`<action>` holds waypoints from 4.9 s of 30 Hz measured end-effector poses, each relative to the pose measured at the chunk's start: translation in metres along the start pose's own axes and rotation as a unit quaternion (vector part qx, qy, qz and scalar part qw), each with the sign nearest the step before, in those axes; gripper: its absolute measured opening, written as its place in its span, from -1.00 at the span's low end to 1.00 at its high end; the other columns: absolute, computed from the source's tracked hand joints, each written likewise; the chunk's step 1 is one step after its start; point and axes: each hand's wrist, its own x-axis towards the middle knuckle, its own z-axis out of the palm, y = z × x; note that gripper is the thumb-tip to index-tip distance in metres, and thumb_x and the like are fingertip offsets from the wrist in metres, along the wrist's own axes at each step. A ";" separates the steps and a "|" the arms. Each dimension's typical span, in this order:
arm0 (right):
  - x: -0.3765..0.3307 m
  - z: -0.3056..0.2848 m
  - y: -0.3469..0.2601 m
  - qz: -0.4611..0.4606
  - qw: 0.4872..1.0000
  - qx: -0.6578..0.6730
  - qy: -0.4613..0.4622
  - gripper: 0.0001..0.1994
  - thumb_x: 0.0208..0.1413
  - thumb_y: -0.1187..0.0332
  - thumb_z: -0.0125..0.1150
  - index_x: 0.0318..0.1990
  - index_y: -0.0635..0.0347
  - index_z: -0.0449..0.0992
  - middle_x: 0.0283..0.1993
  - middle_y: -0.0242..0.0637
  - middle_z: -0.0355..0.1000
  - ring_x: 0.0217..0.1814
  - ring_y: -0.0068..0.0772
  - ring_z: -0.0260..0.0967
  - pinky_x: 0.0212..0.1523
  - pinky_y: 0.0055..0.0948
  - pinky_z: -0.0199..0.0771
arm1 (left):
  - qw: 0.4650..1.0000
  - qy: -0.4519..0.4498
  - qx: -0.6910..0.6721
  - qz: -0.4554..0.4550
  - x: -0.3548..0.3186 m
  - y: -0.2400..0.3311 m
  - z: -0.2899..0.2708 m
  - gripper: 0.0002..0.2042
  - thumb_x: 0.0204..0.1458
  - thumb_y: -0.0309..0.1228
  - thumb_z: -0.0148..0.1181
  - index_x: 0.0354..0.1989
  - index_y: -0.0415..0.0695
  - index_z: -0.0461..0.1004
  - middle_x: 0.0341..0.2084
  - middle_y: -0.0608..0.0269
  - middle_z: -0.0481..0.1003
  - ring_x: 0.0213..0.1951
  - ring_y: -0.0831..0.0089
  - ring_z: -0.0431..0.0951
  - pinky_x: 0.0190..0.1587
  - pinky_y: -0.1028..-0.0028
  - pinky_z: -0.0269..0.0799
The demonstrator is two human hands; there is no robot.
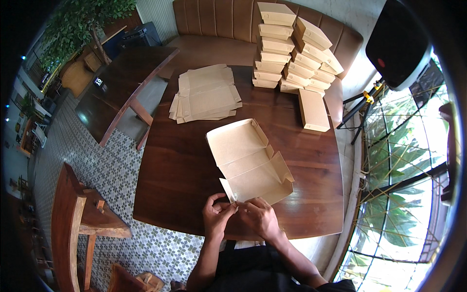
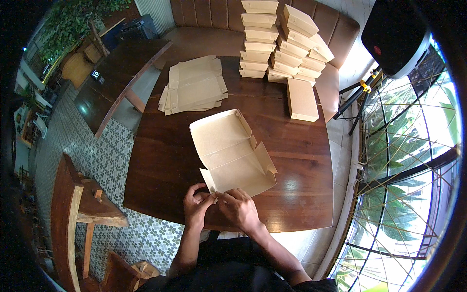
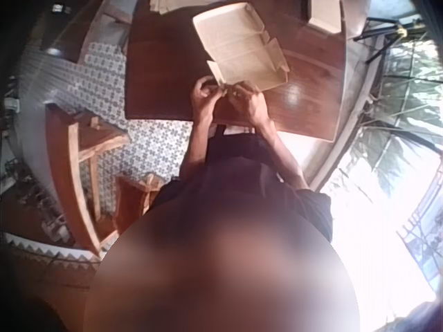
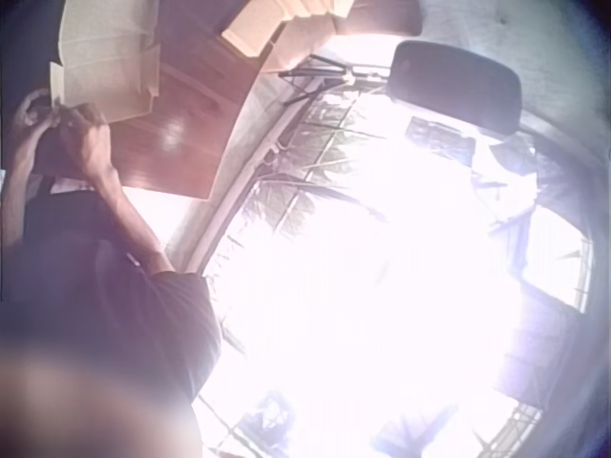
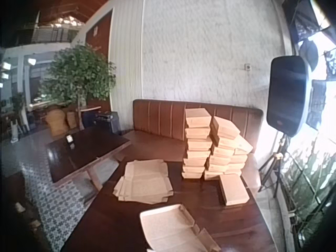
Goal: The person assembles flat cardboard boxes by folding the side flaps, inserting tabs into slots, and closing the top flaps. The person repeats this process for multiple boxes, stacking the completed boxes on the table.
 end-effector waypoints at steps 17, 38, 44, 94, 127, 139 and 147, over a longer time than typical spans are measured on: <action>0.023 -0.021 0.001 0.211 0.955 0.186 -0.092 -0.76 0.26 0.40 0.41 0.00 0.34 0.69 -0.18 -0.05 0.73 -0.15 -0.24 0.74 -0.09 -0.30 0.71 | 0.998 -0.021 0.052 0.001 -0.001 0.006 -0.002 -0.53 0.14 -0.59 0.52 0.17 -0.31 0.43 -0.27 0.03 0.71 -0.19 0.44 0.73 -0.04 0.47 0.70; 0.037 -0.003 0.006 0.247 0.941 0.193 -0.129 -0.81 0.22 0.37 0.41 -0.14 0.35 0.69 -0.27 -0.07 0.70 -0.19 -0.32 0.71 -0.13 -0.29 0.67 | 0.937 0.011 0.319 0.139 -0.007 0.023 0.010 -0.72 0.23 -0.42 0.46 -0.01 -0.36 0.63 -0.24 0.00 0.73 -0.19 0.34 0.76 -0.09 0.37 0.72; 0.037 0.001 0.004 0.220 0.958 0.146 -0.109 -0.80 0.24 0.36 0.38 -0.12 0.34 0.66 -0.27 -0.09 0.69 -0.23 -0.26 0.70 -0.16 -0.28 0.64 | 0.913 0.037 0.370 0.171 -0.006 0.030 0.013 -0.78 0.19 -0.50 0.42 -0.05 -0.32 0.65 -0.31 -0.01 0.74 -0.27 0.34 0.78 -0.15 0.35 0.72; -0.023 -0.070 0.047 0.374 0.878 0.299 0.021 -0.74 0.35 0.24 0.42 -0.13 0.33 0.68 -0.34 -0.45 0.57 -0.31 -0.69 0.42 -0.30 -0.58 0.42 | 0.947 -0.223 0.230 0.017 0.018 0.000 0.065 -0.78 0.32 -0.50 0.35 0.00 -0.42 0.64 -0.26 0.13 0.71 -0.24 0.54 0.70 -0.12 0.50 0.68; -0.021 -0.060 0.046 0.407 0.847 0.338 0.052 -0.77 0.30 0.29 0.48 -0.14 0.33 0.68 -0.33 -0.47 0.57 -0.35 -0.73 0.37 -0.37 -0.63 0.30 | 0.951 -0.211 0.227 -0.008 0.018 -0.019 0.057 -0.72 0.30 -0.42 0.41 0.01 -0.42 0.65 -0.26 0.10 0.73 -0.20 0.49 0.74 -0.08 0.49 0.70; -0.022 -0.058 0.045 0.402 0.861 0.304 0.066 -0.77 0.29 0.30 0.51 -0.17 0.31 0.66 -0.38 -0.51 0.55 -0.41 -0.78 0.35 -0.43 -0.66 0.28 | 0.946 -0.221 0.238 -0.013 0.015 -0.017 0.061 -0.79 0.27 -0.50 0.42 -0.03 -0.39 0.63 -0.24 0.17 0.70 -0.20 0.52 0.70 -0.07 0.50 0.67; -0.025 -0.054 0.048 0.395 0.868 0.295 0.071 -0.79 0.30 0.33 0.50 -0.18 0.32 0.65 -0.38 -0.50 0.55 -0.43 -0.79 0.36 -0.45 -0.69 0.29 | 0.934 -0.204 0.291 0.036 0.011 -0.016 0.066 -0.79 0.25 -0.48 0.44 -0.07 -0.38 0.66 -0.27 0.13 0.71 -0.22 0.49 0.72 -0.10 0.47 0.69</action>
